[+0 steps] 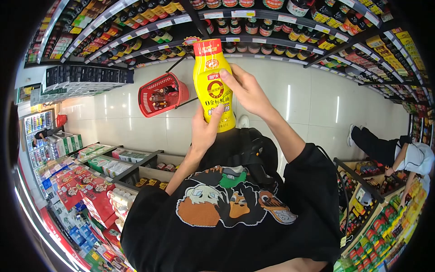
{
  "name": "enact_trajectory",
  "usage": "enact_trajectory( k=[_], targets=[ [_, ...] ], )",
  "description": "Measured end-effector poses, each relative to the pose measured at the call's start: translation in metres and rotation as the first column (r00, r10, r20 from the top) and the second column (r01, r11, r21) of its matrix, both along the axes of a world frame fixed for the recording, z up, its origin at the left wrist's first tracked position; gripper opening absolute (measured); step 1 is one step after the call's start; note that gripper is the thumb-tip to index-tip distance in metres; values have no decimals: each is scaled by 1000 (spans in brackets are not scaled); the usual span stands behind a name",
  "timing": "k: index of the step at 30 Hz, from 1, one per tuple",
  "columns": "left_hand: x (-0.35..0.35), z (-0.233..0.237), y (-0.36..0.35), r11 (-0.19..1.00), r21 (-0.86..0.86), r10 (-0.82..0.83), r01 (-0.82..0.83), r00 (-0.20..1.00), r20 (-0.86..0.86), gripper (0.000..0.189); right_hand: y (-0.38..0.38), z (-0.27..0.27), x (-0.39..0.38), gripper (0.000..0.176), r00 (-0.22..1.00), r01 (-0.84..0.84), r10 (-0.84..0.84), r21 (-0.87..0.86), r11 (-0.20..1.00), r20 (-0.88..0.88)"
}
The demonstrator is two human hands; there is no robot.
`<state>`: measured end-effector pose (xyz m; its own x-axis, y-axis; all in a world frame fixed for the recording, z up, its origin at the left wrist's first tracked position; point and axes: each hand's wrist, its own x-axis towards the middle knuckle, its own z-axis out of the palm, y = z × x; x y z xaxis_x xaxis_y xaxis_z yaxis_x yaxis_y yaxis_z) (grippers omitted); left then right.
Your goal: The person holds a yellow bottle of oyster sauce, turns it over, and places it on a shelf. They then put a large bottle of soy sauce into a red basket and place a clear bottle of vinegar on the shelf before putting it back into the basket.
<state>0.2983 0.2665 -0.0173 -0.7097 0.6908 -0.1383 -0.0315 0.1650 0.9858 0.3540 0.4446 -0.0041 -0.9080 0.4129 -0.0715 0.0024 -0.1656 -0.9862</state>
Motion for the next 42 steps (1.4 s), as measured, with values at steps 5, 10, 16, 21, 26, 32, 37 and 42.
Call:
enact_trajectory(
  k=[5, 10, 16, 21, 26, 32, 37, 42],
  targets=[
    [-13, -12, 39, 992, -115, 29, -50, 983, -179, 43, 44, -12, -12, 52, 990, 74, -74, -5, 997, -123],
    [-33, -32, 86, 980, -195, -62, 38, 991, -115, 56, 98, 4, -29, 73, 994, -31, 49, 184, 982, -98],
    [-51, -38, 158, 997, -71, -9, -1, 990, -143, 39, 165, 20, -47, 76, 992, -123, 130, 276, 953, -8],
    [-65, -35, 217, 996, -31, -86, 83, 993, -85, 41, 217, 28, -44, 77, 1000, -22, 25, 271, 962, -8],
    [-65, -14, 265, 988, -45, -150, 145, 975, -161, 46, 269, 31, -22, 72, 997, 50, -35, 232, 971, -67],
    [-6, 8, 313, 997, 27, -65, 67, 995, -76, 47, 331, 21, 14, 66, 991, -29, 34, 40, 999, -128],
    [75, 13, 351, 997, 73, -13, -10, 950, 312, 50, 376, 2, 63, 59, 987, -104, 107, 31, 994, -118],
    [160, 16, 383, 988, 12, 143, -152, 950, 277, 49, 399, 2, 112, 57, 978, -201, 198, -45, 979, -68]
  ],
)
